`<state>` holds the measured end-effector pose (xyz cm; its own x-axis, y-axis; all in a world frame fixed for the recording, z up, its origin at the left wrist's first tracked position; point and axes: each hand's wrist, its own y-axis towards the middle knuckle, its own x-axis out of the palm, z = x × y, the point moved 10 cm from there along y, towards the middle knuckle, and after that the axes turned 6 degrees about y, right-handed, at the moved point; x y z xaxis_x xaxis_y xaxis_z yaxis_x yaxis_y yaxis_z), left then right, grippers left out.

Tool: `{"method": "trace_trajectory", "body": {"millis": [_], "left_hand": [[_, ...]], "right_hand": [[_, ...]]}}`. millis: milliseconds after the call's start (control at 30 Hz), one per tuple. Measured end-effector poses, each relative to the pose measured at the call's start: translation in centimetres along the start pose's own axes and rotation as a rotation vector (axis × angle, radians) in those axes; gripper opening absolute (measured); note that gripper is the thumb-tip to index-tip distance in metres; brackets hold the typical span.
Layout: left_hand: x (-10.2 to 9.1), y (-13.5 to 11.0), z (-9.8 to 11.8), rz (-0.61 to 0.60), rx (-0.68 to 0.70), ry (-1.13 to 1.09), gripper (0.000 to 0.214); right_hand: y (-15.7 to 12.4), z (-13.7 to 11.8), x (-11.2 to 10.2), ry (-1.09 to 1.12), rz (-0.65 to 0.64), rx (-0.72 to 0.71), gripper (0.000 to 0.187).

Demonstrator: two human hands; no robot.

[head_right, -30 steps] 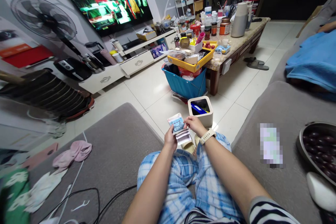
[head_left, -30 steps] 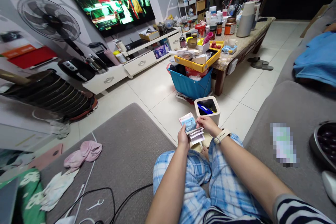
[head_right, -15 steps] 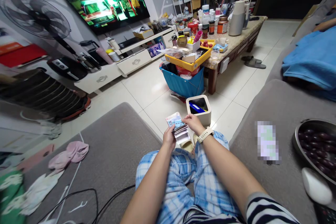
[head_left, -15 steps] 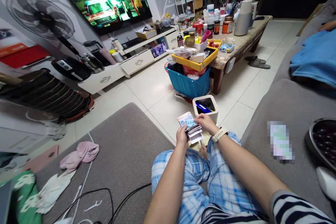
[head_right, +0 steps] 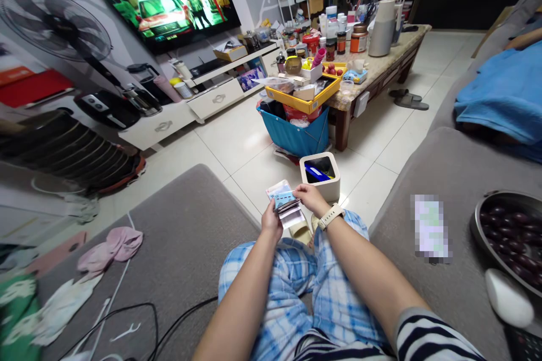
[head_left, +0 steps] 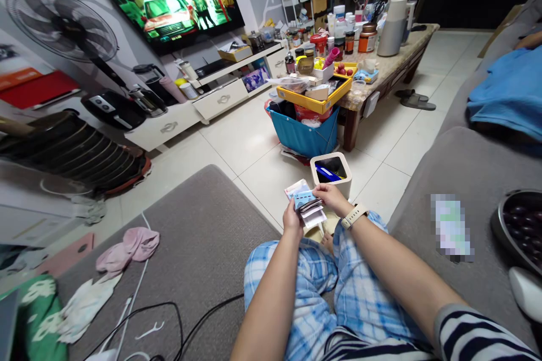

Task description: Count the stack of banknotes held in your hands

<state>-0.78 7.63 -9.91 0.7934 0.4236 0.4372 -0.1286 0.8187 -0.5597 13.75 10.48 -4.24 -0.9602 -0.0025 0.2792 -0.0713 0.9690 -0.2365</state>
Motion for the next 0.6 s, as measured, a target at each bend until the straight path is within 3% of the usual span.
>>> {"method": "trace_trajectory", "body": {"millis": [600], "left_hand": [[0.43,-0.45,0.19,-0.001,-0.003,0.029,0.021]], "right_hand": [[0.03,-0.12,0.11,0.020,-0.014,-0.022,0.026]]}}
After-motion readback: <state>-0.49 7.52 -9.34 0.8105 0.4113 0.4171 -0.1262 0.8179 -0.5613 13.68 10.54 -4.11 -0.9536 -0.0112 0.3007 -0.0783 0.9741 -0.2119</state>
